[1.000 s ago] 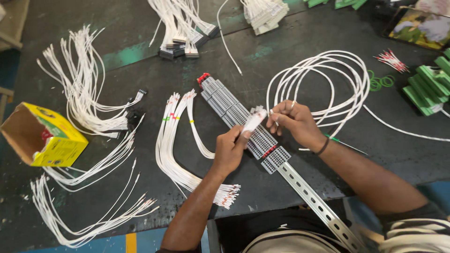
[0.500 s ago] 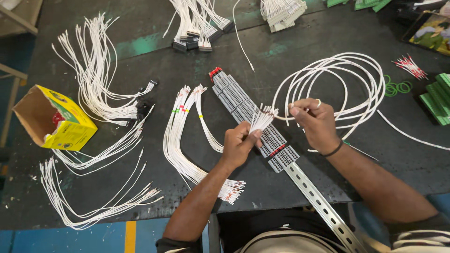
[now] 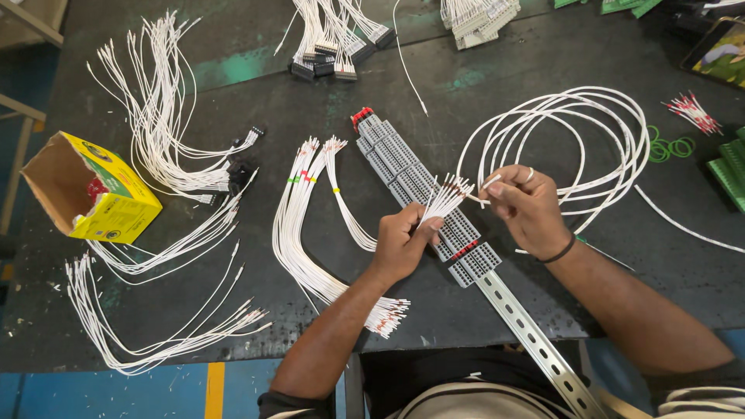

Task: The person inserts the stripped ends of white wires one at a time into the openings of a gray terminal block mounted on a DIN rail, pressing each wire in with their fingers. They gather and align the loose wires from the table and continue seating more wires into the terminal block across the episode.

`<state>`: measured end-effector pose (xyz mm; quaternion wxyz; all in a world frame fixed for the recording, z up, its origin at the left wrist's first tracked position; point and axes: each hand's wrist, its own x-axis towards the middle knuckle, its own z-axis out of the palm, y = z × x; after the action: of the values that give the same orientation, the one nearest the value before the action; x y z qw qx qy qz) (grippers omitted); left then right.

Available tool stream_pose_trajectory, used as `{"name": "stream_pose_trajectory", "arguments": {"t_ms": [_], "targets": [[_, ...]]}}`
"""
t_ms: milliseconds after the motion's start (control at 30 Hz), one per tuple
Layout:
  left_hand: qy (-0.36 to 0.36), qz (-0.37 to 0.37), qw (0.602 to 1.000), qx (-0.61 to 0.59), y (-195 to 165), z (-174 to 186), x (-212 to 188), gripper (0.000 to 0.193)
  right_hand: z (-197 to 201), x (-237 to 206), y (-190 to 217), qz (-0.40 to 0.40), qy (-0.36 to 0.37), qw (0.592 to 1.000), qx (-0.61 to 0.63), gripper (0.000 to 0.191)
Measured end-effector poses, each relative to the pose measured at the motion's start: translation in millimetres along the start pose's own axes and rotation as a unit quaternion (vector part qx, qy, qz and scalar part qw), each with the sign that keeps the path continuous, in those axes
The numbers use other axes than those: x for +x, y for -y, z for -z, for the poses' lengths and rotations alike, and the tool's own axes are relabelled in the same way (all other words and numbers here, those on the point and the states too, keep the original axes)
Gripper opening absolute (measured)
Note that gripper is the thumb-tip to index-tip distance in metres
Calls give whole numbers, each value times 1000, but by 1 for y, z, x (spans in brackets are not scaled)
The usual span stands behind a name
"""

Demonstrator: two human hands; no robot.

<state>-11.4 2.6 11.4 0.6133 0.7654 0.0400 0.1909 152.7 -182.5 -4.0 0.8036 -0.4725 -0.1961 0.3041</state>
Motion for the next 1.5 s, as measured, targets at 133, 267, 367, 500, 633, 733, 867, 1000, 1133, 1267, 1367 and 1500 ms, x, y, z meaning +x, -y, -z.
{"name": "stream_pose_trajectory", "arguments": {"t_ms": [133,267,367,500,633,733,867,1000,1133,1267,1367,1500], "targets": [[19,3,1000,0,-2,0,0,26,-2,-2,0,-2,26,1000,1,9],[18,5,1000,17,-3,-1,0,26,-4,-3,-1,4,55,998,26,11],[17,0,1000,13,-2,-1,0,26,-2,-4,-2,2,61,998,18,11],[9,0,1000,10,0,-2,-1,26,0,-3,-4,-2,62,997,45,11],[3,-1,1000,21,3,-4,-2,25,2,-2,-3,-4,61,997,49,12],[2,4,999,34,4,-4,-1,25,3,-1,-2,-3,64,997,41,12],[-2,1,1000,15,4,-5,-2,25,3,-1,0,0,65,997,34,10],[-9,-10,1000,0,3,-5,-1,24,3,-1,0,0,80,996,45,9],[-16,-10,1000,22,2,-5,-1,23,5,-1,-2,-10,72,997,3,11],[-13,-12,1000,15,3,-6,-1,23,1,-3,-10,-18,52,997,-51,13],[-16,-26,999,15,3,-6,-2,24,-7,-8,-11,-18,91,964,-248,8],[-14,-29,999,5,1,-5,-1,22,-17,-9,-2,18,130,959,-251,11]]}}
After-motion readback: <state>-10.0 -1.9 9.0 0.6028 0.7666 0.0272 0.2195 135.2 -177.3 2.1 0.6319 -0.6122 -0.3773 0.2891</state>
